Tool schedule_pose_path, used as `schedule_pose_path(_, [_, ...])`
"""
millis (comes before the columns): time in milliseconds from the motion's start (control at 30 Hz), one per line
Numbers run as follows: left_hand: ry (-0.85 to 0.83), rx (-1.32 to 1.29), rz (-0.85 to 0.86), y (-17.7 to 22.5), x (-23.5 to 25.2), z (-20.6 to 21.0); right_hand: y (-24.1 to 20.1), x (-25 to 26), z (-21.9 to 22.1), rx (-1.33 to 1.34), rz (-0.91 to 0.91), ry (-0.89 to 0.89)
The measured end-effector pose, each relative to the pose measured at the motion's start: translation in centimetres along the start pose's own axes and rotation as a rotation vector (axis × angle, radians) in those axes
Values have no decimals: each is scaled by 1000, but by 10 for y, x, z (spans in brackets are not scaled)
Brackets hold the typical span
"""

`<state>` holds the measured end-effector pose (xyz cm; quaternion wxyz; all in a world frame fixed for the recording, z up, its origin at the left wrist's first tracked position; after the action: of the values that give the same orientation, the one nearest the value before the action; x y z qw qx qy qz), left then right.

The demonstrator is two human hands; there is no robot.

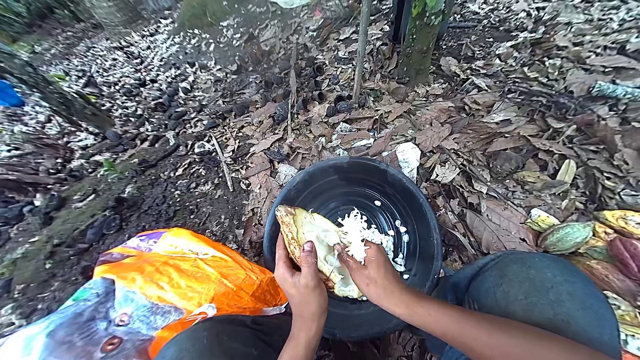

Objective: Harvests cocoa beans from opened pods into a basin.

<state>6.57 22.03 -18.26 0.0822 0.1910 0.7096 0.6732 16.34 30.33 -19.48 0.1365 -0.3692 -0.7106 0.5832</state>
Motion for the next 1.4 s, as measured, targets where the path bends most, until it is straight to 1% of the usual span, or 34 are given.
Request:
schedule_pose_path(67, [0,-1,-20,-1,2,-3,-6,0,-4,66,77,-44])
schedule_pose_path(133, [-5,18,-9,-1,4,-5,-9,2,-6,140,114,-107])
schedule_pose_path(200, [-11,16,25,-2,5,-7,-8,2,-8,218,75,-166])
schedule_pose_path(267, [-16,-1,46,0,8,-9,-6,1,-9,253,-12,-235])
schedule_pose_path(333, [-24,-1,51,3,9,-12,-6,0,-11,218,-76,-321])
schedule_pose_path(400, [-33,-1,55,4,8,-13,-6,-1,-11,177,-70,-363])
schedule_pose_path(467, [-39,7,69,4,6,-11,-5,-2,-10,166,-37,-299])
schedule_pose_path(567, [-63,31,132,5,0,-7,-2,-2,-8,142,20,-185])
schedule_pose_path(767, [-90,41,267,8,-8,-1,-6,0,-6,30,39,-1])
schedule_pose_path(867, [-121,49,322,8,-11,0,-7,1,-8,72,110,-2])
schedule_pose_path(933, [-137,55,334,7,-10,0,-6,1,-8,105,126,-7])
schedule_pose_path(1100, [-169,109,297,9,-9,-1,-11,4,-13,132,199,-45])
schedule_pose_path(1233, [-213,156,278,14,-9,0,-13,3,-17,255,219,-57])
schedule_pose_path(1300, [-225,193,186,18,-6,-1,-16,6,-19,315,238,-71])
schedule_pose_path(1400, [-260,211,-10,21,0,-2,-18,11,-24,311,304,-138])
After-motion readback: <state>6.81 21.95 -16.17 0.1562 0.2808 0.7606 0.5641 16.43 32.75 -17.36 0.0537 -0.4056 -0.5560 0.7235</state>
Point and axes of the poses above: each hand's wrist, its own x-axis towards the middle knuckle, its own z-axis out of the palm, y = z × x, the point moved 1 cm from there along x, towards the middle knuckle, and after that the axes turned 2 degrees about -z, right-handed, at the moved point
